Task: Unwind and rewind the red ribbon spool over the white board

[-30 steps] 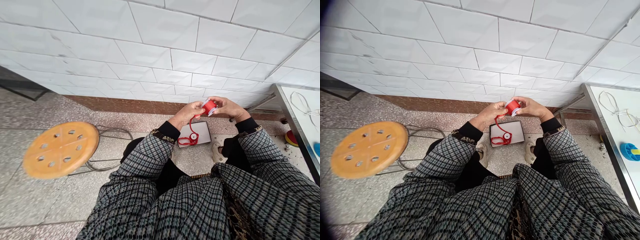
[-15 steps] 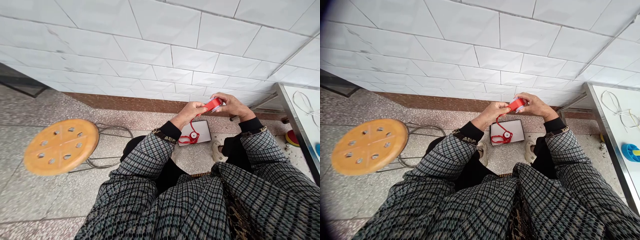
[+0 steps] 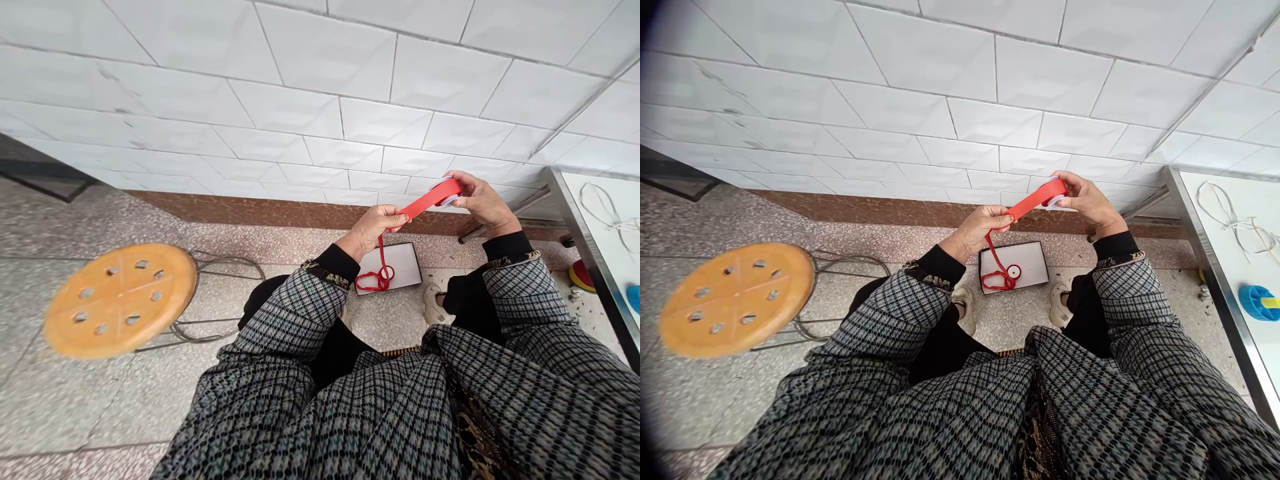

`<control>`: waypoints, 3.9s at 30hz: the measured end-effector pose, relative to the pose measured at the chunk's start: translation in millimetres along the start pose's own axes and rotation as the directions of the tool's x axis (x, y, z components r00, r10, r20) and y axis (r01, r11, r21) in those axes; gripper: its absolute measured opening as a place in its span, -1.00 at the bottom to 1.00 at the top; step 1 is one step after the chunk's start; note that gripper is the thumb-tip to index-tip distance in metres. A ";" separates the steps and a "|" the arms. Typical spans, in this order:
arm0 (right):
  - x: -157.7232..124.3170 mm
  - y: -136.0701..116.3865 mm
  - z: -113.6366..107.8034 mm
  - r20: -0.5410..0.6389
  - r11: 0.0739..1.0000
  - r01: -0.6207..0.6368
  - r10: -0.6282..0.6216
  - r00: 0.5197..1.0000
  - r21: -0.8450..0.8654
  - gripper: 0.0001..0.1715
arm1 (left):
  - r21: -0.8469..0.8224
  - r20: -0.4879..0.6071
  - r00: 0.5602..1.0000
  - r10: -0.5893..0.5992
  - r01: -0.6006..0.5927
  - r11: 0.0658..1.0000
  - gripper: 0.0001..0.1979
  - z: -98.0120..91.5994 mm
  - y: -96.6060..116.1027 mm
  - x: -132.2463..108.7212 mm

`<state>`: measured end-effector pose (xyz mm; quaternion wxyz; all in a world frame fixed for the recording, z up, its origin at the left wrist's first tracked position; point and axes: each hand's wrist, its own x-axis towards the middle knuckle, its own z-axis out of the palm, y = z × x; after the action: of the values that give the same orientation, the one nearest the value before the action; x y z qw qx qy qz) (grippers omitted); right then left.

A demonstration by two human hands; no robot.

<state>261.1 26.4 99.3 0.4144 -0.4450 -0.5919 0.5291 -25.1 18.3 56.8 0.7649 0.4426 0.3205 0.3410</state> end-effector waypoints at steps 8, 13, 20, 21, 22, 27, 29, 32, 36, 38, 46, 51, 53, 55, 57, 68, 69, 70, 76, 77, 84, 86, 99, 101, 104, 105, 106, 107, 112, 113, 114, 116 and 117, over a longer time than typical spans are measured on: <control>-0.1 0.5 3.3 -0.025 0.999 0.002 0.000 1.000 0.054 -0.12 | -0.088 0.019 1.000 -0.007 0.009 0.996 -0.74 0.7 0.8 -1.0; 0.4 4.3 2.4 -0.053 0.993 -0.015 0.021 0.998 0.117 -0.06 | -0.080 0.080 0.997 0.018 -0.012 0.997 -0.64 -0.6 2.7 -1.6; 4.6 15.6 29.0 -0.046 0.945 -0.039 0.057 0.997 0.324 0.04 | -0.045 0.032 0.999 0.004 -0.003 0.999 -0.68 3.4 -3.5 1.0; 5.3 16.3 35.9 -0.034 0.943 -0.045 0.059 0.998 0.330 0.07 | -0.035 0.021 1.000 0.004 -0.003 0.999 -0.69 4.6 -5.2 2.0; 6.0 16.7 42.7 -0.021 0.943 -0.049 0.059 0.998 0.330 0.10 | -0.033 0.014 1.000 0.006 -0.006 0.999 -0.69 6.1 -6.9 3.0; 9.7 20.6 62.7 0.032 0.922 -0.017 0.005 0.999 0.387 0.09 | -0.105 -0.045 0.999 0.011 -0.015 0.994 -0.68 17.9 -13.0 4.3; 11.1 25.3 64.0 0.044 0.904 -0.018 -0.001 0.999 0.427 0.03 | -0.127 -0.103 0.994 0.046 -0.059 0.990 -0.65 23.2 -13.4 3.5; 13.2 35.2 65.1 0.031 0.877 -0.023 0.009 0.999 0.480 -0.05 | -0.109 -0.113 0.987 0.115 -0.128 0.986 -0.37 27.4 -13.1 4.5; 15.3 49.0 71.7 -0.017 0.836 -0.008 0.021 1.000 0.549 -0.12 | -0.063 -0.085 0.984 0.157 -0.162 0.985 -0.36 23.6 -13.4 13.2; 14.9 54.0 77.1 0.010 0.816 -0.022 0.020 1.000 0.578 -0.18 | -0.049 -0.068 0.987 0.145 -0.149 0.988 -0.48 19.6 -13.3 18.7; 10.3 44.7 79.7 0.054 0.839 -0.121 0.109 0.993 0.531 -0.26 | -0.053 0.000 0.996 0.087 -0.087 0.995 -0.62 5.8 -3.3 19.1; 11.0 27.1 57.6 0.221 0.919 -0.195 0.123 0.967 0.341 -0.26 | -0.006 0.073 0.997 -0.035 0.036 0.999 -0.75 2.3 8.3 4.5; 9.5 21.2 50.4 0.303 0.930 -0.254 0.170 0.938 0.267 -0.25 | 0.051 0.092 0.991 -0.092 0.088 0.995 -0.82 3.4 10.8 -0.6; 7.4 15.9 44.9 0.318 0.945 -0.269 0.201 0.927 0.186 -0.26 | 0.099 0.066 0.991 -0.117 0.110 0.989 -0.87 5.1 11.0 -3.9; 5.8 11.4 39.4 0.254 0.968 -0.228 0.196 0.947 0.102 -0.26 | 0.113 0.012 0.996 -0.088 0.086 0.990 -0.82 6.1 9.7 -5.3; 2.9 4.5 17.1 0.065 0.986 -0.135 0.142 0.988 -0.094 -0.26 | -0.045 -0.096 0.993 0.072 -0.077 0.996 -0.64 -6.0 10.2 -2.5; 2.8 4.6 18.8 0.078 0.988 -0.135 0.142 0.987 -0.080 -0.26 | -0.082 -0.090 0.992 0.085 -0.093 0.992 -0.61 -5.8 11.0 -2.6; 2.9 4.8 20.7 0.090 0.989 -0.137 0.142 0.986 -0.059 -0.26 | -0.116 -0.083 0.993 0.084 -0.094 0.989 -0.60 -5.5 11.6 -2.9; 6.3 9.2 25.4 0.104 0.993 -0.118 0.114 0.988 0.029 -0.23 | -0.161 -0.007 1.000 0.009 -0.010 0.987 -0.62 -4.8 13.5 -4.4; 6.7 9.9 24.6 0.104 0.992 -0.115 0.110 0.989 0.042 -0.23 | -0.159 -0.001 1.000 0.002 -0.002 0.987 -0.63 -4.9 13.3 -4.1; 6.8 14.4 18.3 0.108 0.984 -0.070 0.053 0.993 0.162 -0.19 | -0.167 -0.032 0.999 0.000 -0.005 0.986 -0.56 -1.2 8.4 -2.1; 6.7 15.4 18.6 0.111 0.983 -0.060 0.040 0.993 0.175 -0.19 | -0.190 -0.020 1.000 0.000 -0.004 0.982 -0.50 0.4 7.2 -3.2; 6.5 20.0 29.3 0.077 0.973 -0.047 0.030 0.997 0.224 -0.02 | -0.176 0.006 1.000 0.015 -0.014 0.984 -0.74 6.2 1.5 -2.6; 6.4 18.8 35.5 0.057 0.969 -0.067 0.055 0.997 0.239 0.02 | -0.146 -0.009 0.999 0.031 -0.032 0.989 -0.71 7.3 -0.6 -2.2; 6.6 17.1 46.4 0.021 0.962 -0.086 0.084 0.996 0.259 0.04 | -0.090 -0.048 0.998 0.051 -0.055 0.994 -0.68 10.0 -2.2 -1.4; 6.8 17.2 50.1 0.014 0.960 -0.090 0.090 0.996 0.264 0.03 | -0.073 -0.065 0.996 0.062 -0.067 0.995 -0.68 11.2 -2.1 -1.3; 7.1 17.7 53.7 0.007 0.959 -0.093 0.094 0.996 0.268 0.02 | -0.058 -0.087 0.993 0.077 -0.083 0.995 -0.67 12.6 -1.8 -1.2; 7.4 18.5 57.3 0.000 0.957 -0.091 0.095 0.995 0.274 0.00 | -0.044 -0.113 0.989 0.095 -0.101 0.994 -0.67 14.1 -1.4 -1.3; 9.3 24.9 71.5 -0.031 0.947 -0.041 0.053 0.998 0.319 -0.01 | 0.012 -0.208 0.960 0.185 -0.187 0.982 -0.57 20.1 -0.7 -2.1; 9.7 25.7 73.6 -0.036 0.947 -0.034 0.048 0.998 0.319 0.01 | 0.007 -0.210 0.958 0.194 -0.197 0.980 -0.54 20.5 -1.2 -1.9; 9.9 26.3 75.5 -0.039 0.949 -0.030 0.045 0.998 0.315 0.03 | -0.010 -0.205 0.959 0.196 -0.202 0.979 -0.53 20.6 -1.7 -1.6; 10.2 26.7 79.1 -0.030 0.952 -0.027 0.038 0.999 0.305 0.11 | -0.079 -0.173 0.968 0.181 -0.197 0.977 -0.52 20.1 -2.6 -1.0; 10.3 26.5 80.7 -0.016 0.952 -0.026 0.032 0.999 0.304 0.15 | -0.125 -0.146 0.975 0.167 -0.185 0.975 -0.53 19.7 -2.8 -1.0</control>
<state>183.2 16.7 65.3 0.4762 -0.3900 -0.4928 0.6151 -9.4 7.4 62.4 0.7370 0.3914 0.3063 0.4580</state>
